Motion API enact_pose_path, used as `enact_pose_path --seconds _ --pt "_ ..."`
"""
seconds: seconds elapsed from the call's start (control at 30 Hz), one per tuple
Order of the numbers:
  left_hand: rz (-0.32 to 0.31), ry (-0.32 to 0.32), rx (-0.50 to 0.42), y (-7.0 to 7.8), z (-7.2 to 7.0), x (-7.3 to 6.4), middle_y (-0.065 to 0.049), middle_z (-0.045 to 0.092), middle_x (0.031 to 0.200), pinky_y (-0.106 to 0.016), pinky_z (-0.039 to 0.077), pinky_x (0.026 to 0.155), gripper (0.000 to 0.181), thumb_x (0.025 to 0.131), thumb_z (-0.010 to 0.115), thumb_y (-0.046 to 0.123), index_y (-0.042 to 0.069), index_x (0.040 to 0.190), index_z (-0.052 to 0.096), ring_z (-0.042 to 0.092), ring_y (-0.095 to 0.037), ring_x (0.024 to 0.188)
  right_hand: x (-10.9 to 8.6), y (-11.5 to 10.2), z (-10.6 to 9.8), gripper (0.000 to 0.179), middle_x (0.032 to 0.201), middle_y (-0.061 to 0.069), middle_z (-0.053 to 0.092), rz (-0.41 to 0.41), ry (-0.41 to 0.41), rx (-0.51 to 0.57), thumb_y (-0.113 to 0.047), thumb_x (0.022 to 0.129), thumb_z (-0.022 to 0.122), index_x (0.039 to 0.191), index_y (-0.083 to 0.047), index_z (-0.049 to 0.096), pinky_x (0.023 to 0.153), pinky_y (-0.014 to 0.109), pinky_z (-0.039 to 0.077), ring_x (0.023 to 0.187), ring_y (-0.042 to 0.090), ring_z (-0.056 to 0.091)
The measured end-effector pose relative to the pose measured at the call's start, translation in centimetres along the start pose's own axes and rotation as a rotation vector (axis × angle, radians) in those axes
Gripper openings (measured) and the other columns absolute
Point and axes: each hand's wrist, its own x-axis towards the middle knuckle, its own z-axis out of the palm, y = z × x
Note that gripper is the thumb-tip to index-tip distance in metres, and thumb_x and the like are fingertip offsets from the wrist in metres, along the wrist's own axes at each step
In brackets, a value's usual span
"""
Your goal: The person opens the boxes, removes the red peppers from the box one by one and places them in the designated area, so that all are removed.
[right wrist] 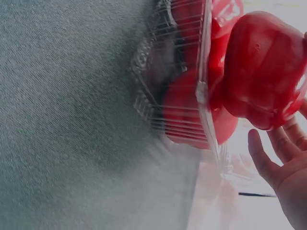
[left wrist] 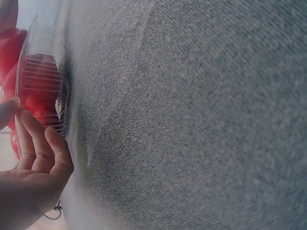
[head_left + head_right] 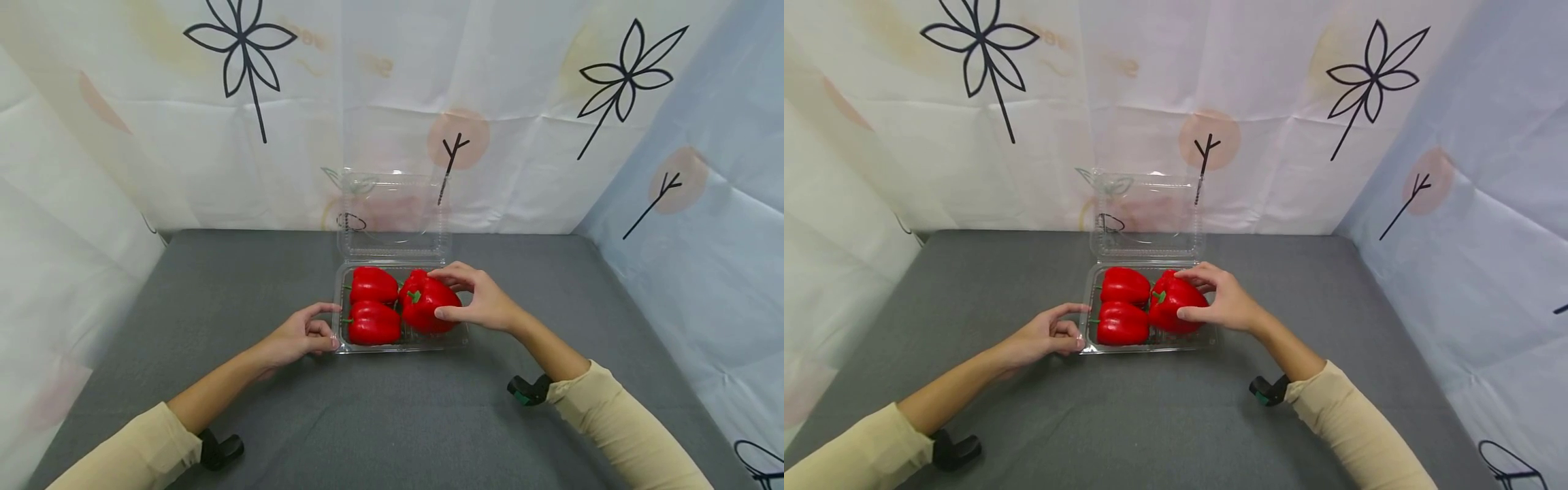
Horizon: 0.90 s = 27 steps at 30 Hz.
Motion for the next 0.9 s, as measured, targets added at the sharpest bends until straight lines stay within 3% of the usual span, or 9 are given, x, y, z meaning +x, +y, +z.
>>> enact_pose_path --seconds 0.27,0.47,0.73,0.9 --pt "0.007 0.003 -0.004 0.1 0.0 -0.1 -0.006 0.065 0.087 -0.034 0.050 0.078 0.068 0.091 0.069 0.010 0.000 0.147 0.033 0.059 -0.023 0.083 -0.4 0.0 -1.0 0.055 0.122 0.011 0.060 -0.023 0.164 -0.019 -0.006 0.082 0.077 0.134 -0.003 0.059 0.088 0.031 0.053 0.108 0.026 0.061" --pt "-0.003 0.011 -0.006 0.3 0.1 -0.3 -0.007 0.065 0.087 -0.034 0.050 0.079 0.067 0.091 0.069 0.011 0.001 0.148 0.034 0.059 -0.025 0.084 -0.7 0.5 -1.4 0.058 0.125 0.017 0.059 -0.017 0.350 -0.049 0.003 0.081 0.075 0.136 0.001 0.055 0.086 0.022 0.050 0.109 0.031 0.059" --pt "0.000 0.010 0.002 0.1 0.0 -0.2 -0.007 0.066 0.088 -0.035 0.050 0.079 0.066 0.092 0.069 0.011 0.001 0.147 0.034 0.060 -0.026 0.085 -1.0 -1.4 -1.7 0.055 0.125 0.032 0.056 0.014 0.613 -0.083 0.007 0.081 0.072 0.132 0.013 0.050 0.084 0.016 0.048 0.107 0.041 0.058" --pt "-0.003 0.011 -0.004 0.1 0.0 -0.1 -0.006 0.066 0.087 -0.033 0.050 0.078 0.066 0.092 0.069 0.011 0.001 0.147 0.034 0.060 -0.024 0.084 -1.2 2.2 -2.4 0.056 0.123 0.027 0.059 0.022 0.739 -0.137 0.001 0.082 0.075 0.133 0.007 0.054 0.084 0.016 0.046 0.107 0.038 0.059"
